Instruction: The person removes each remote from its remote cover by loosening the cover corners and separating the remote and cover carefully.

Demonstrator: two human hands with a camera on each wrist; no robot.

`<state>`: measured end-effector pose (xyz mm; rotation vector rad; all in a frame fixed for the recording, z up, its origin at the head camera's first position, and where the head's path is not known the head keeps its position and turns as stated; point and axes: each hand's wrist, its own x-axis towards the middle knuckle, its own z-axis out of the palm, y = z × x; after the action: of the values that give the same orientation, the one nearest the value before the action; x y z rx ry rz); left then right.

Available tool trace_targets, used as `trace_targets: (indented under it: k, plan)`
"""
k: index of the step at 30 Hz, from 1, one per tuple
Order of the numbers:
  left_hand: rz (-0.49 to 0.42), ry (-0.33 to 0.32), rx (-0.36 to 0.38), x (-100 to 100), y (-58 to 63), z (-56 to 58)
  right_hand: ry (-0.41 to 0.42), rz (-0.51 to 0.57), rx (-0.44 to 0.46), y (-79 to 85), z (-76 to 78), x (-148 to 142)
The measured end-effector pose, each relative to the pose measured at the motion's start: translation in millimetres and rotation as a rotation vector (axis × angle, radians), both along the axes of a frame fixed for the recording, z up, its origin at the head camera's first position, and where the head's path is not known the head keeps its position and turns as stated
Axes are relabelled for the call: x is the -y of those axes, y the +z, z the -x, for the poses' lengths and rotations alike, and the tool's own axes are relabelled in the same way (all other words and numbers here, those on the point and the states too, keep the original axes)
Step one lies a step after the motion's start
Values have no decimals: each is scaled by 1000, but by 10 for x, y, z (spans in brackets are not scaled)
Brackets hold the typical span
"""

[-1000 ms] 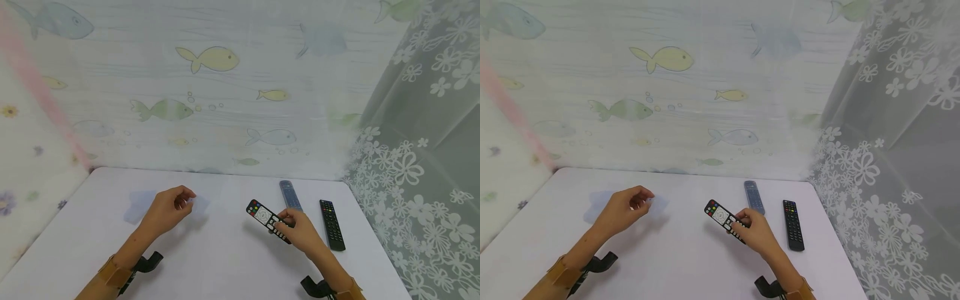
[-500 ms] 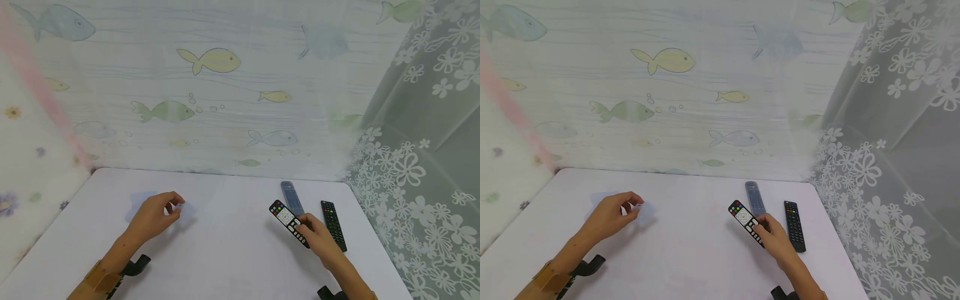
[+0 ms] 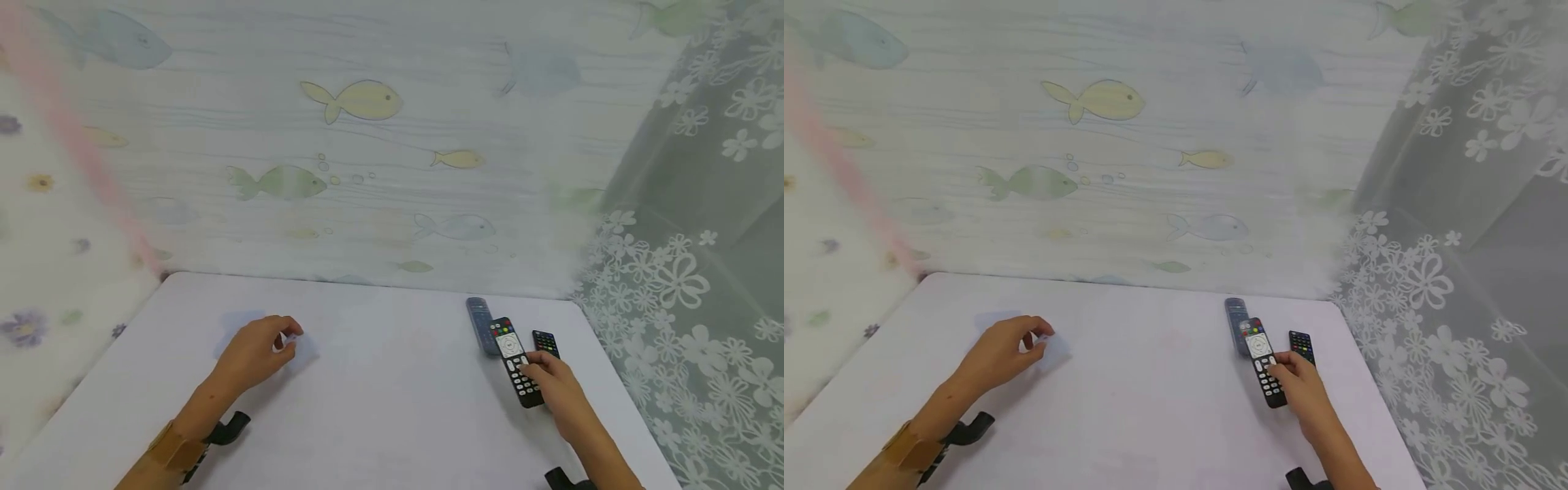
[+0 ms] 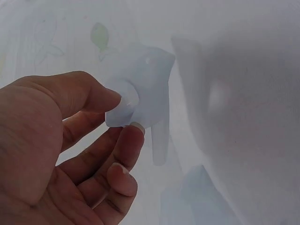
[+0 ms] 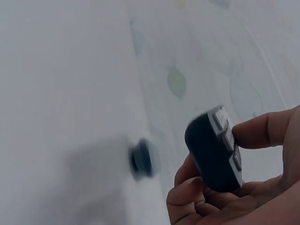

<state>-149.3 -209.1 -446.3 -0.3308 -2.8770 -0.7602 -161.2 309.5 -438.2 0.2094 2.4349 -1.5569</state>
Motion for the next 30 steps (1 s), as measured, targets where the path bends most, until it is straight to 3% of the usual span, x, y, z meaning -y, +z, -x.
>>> trace_targets:
  k: [9,24,30]
  plan:
    - [8,14,-23,-24,-20,-35,-25,-149,-8,-3,-16,-338]
    - [-24,-12,-98,-90,-133,-120,-101,-323,-110,-236,-73,-224]
    - [-13,-23,-76,-98,-119,-129,-94,-419,-185,-278,-77,-150]
